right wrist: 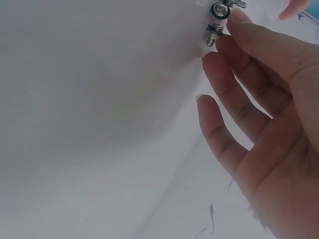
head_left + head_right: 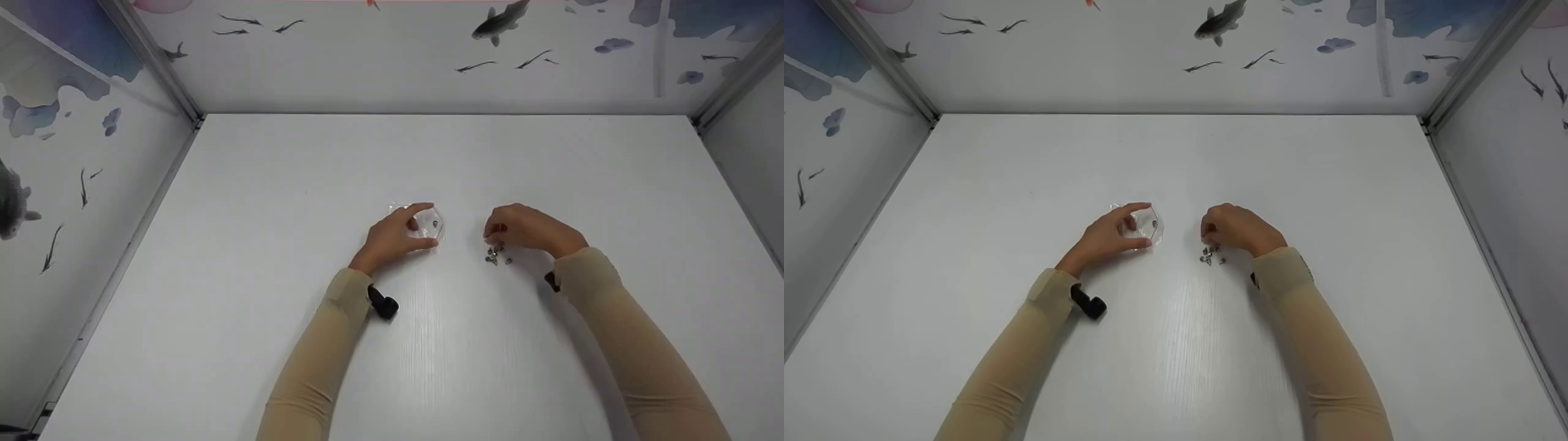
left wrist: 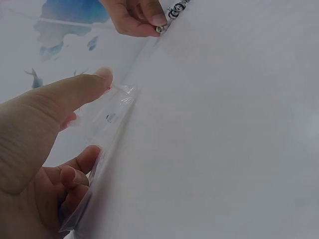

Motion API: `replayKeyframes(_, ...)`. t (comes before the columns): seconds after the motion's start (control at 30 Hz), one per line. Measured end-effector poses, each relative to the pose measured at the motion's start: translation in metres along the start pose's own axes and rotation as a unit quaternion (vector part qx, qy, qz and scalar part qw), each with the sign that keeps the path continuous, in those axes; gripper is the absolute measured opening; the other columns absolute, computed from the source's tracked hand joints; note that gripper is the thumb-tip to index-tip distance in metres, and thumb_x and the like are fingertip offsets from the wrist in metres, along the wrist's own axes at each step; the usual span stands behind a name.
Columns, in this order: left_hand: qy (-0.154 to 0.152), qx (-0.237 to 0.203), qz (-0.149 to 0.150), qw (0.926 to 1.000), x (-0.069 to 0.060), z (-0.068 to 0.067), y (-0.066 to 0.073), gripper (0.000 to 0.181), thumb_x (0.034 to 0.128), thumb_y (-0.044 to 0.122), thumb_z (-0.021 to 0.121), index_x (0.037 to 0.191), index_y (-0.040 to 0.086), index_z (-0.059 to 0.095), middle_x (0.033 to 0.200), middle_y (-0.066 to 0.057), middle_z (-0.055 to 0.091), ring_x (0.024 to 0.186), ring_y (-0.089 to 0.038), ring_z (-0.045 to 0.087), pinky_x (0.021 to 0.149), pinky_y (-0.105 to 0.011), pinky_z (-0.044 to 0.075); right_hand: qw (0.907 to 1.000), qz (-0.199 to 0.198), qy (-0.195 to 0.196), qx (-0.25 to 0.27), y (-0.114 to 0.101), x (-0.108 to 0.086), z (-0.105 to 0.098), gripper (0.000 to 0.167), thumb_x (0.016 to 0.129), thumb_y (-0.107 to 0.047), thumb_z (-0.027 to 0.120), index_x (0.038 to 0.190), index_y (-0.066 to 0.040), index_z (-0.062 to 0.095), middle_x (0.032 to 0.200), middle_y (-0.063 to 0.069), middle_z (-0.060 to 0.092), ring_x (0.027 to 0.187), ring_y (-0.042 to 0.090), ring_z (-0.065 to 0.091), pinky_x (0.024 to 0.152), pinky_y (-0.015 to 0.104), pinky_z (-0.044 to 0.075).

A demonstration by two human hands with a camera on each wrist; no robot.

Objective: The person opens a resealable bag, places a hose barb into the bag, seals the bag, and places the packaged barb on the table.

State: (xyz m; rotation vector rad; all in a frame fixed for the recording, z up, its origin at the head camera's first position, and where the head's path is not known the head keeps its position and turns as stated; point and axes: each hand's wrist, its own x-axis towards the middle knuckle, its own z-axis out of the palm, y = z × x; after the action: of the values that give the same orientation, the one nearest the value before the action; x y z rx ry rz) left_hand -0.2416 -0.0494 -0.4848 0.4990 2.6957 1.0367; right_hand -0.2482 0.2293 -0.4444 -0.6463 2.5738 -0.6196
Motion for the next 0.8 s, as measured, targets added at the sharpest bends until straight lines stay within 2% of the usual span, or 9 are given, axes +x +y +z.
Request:
replayKeyframes(0.23,-0.004,0.01,-0.006,0.9999,0.002,0.001,0.0,0.072,0.0795,0.048,0.074,0.143,0.039,0.042,0.106,0.001,0.059,0.094,-0.016,0.055,0.09,-0.042,0.043,0.9997,-0.015,0.02,-0.004,-0.005,0.003,-0.002,0.012,0.089,-0.008,0.068,0.1,-0.009,0.073,0.099,0.004,0.068,0.088,0.018,0.06,0.082,0.036,0.05)
replayKeyframes(0.47,-0.001,0.018,-0.007,0.9998,0.004,0.001,0.0,0.07,0.0789,0.05,0.075,0.141,0.04,0.044,0.104,0.001,0.059,0.092,-0.016,0.054,0.086,-0.041,0.043,0.9954,-0.073,0.058,-0.022,-0.009,0.008,-0.004,0.014,0.088,-0.004,0.068,0.101,-0.005,0.073,0.098,0.007,0.068,0.087,0.019,0.061,0.079,0.036,0.051)
replayKeyframes(0.8,0.0,0.028,-0.017,0.9995,0.004,0.002,0.004,0.069,0.0784,0.052,0.074,0.14,0.041,0.044,0.103,0.001,0.057,0.087,-0.015,0.053,0.084,-0.04,0.042,0.9854,-0.137,0.099,-0.02,-0.023,0.015,-0.004,0.015,0.086,-0.003,0.069,0.1,-0.004,0.072,0.096,0.007,0.068,0.086,0.019,0.062,0.077,0.036,0.052)
